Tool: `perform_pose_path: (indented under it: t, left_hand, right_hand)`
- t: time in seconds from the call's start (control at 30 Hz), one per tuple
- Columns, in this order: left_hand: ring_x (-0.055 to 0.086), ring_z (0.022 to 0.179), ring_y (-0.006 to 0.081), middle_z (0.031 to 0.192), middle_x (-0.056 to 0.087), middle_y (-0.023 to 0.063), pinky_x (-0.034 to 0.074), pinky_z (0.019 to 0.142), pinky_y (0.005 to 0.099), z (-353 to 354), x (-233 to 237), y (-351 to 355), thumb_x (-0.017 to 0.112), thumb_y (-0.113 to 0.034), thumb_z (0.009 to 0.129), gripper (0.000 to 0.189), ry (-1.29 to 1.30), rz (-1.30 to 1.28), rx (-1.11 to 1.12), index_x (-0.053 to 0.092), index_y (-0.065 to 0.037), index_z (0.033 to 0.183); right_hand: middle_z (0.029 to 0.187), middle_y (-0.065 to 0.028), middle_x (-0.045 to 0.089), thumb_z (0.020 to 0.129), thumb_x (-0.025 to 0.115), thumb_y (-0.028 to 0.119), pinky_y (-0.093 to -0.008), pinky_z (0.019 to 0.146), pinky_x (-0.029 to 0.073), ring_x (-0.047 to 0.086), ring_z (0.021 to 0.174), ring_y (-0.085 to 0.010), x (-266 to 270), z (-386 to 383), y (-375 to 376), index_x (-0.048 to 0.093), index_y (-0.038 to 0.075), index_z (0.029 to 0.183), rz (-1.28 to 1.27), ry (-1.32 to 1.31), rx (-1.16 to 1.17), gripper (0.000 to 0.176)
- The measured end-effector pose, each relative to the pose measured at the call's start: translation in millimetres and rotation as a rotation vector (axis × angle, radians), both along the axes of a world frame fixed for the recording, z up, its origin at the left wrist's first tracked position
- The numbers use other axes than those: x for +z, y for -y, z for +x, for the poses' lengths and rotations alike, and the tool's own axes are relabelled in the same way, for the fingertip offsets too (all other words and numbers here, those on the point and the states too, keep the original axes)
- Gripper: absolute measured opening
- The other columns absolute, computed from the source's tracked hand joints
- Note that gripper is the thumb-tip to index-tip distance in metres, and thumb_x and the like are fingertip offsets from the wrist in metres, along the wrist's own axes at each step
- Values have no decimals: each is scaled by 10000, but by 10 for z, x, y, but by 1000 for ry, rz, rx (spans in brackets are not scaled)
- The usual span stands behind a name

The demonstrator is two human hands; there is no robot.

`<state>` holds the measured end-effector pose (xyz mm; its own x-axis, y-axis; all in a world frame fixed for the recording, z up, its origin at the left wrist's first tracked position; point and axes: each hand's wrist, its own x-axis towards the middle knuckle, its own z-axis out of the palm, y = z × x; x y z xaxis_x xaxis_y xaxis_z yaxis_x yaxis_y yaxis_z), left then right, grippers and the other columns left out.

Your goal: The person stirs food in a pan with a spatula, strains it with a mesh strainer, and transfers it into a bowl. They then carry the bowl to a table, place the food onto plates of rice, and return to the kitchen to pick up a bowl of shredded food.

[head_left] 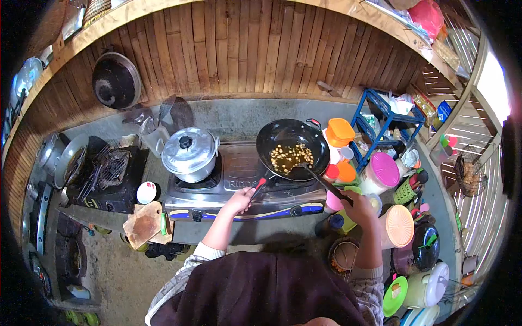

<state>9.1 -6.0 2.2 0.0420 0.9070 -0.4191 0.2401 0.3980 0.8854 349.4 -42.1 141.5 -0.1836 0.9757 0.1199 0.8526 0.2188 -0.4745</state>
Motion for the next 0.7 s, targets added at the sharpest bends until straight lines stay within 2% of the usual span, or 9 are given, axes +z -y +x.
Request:
perform_pose_path:
  t: [0.1, 0.23, 0.33, 0.5, 0.63, 0.7]
  left_hand:
    - [393, 383, 71, 524, 434, -28, 297, 318, 209, 9, 37, 27, 418, -366, 888, 347, -6, -7, 11, 462, -158, 1163]
    - [395, 386, 72, 527, 437, -25, 301, 323, 209, 16, 101, 39, 420, -369, 887, 379, -10, -35, 11, 438, -161, 1203]
    - [376, 376, 79, 534, 426, -13, 288, 313, 222, 25, 77, 34, 405, -355, 893, 358, 1, -35, 16, 444, -178, 1202]
    - [389, 375, 73, 523, 434, -19, 305, 317, 213, 7, 14, 3, 416, -380, 886, 369, 5, -39, 16, 455, -159, 1180]
    - [382, 370, 71, 523, 431, -18, 297, 314, 215, 23, 50, 22, 418, -386, 884, 353, -5, -51, 35, 472, -162, 1152]
    - [382, 371, 71, 523, 429, -18, 294, 315, 214, 23, 61, 32, 419, -389, 884, 350, 0, -53, 42, 477, -163, 1144]
  right_hand:
    - [910, -224, 583, 765, 535, 149, -418, 748, 446, 562, 867, -362, -165, -52, -192, 550, 64, 1045, -35, -53, 2, 293]
    - [922, -216, 585, 770, 540, 165, -416, 753, 446, 564, 871, -356, -418, -138, -479, 543, 67, 1051, -41, -59, -24, 297]
    - [916, -210, 590, 776, 548, 187, -405, 752, 448, 566, 870, -356, -629, -236, -669, 533, 71, 1061, 42, -22, -19, 308]
    - [893, -208, 595, 784, 559, 174, -383, 744, 454, 568, 867, -360, -829, -475, -878, 530, 73, 1070, 164, -218, 21, 304]
    - [880, -209, 597, 786, 559, 162, -387, 743, 454, 569, 858, -362, -840, -623, -945, 533, 74, 1066, 136, -256, -26, 295]
    - [881, -212, 595, 785, 558, 159, -392, 744, 454, 569, 855, -364, -927, -631, -1022, 534, 67, 1068, 228, -265, -21, 299]
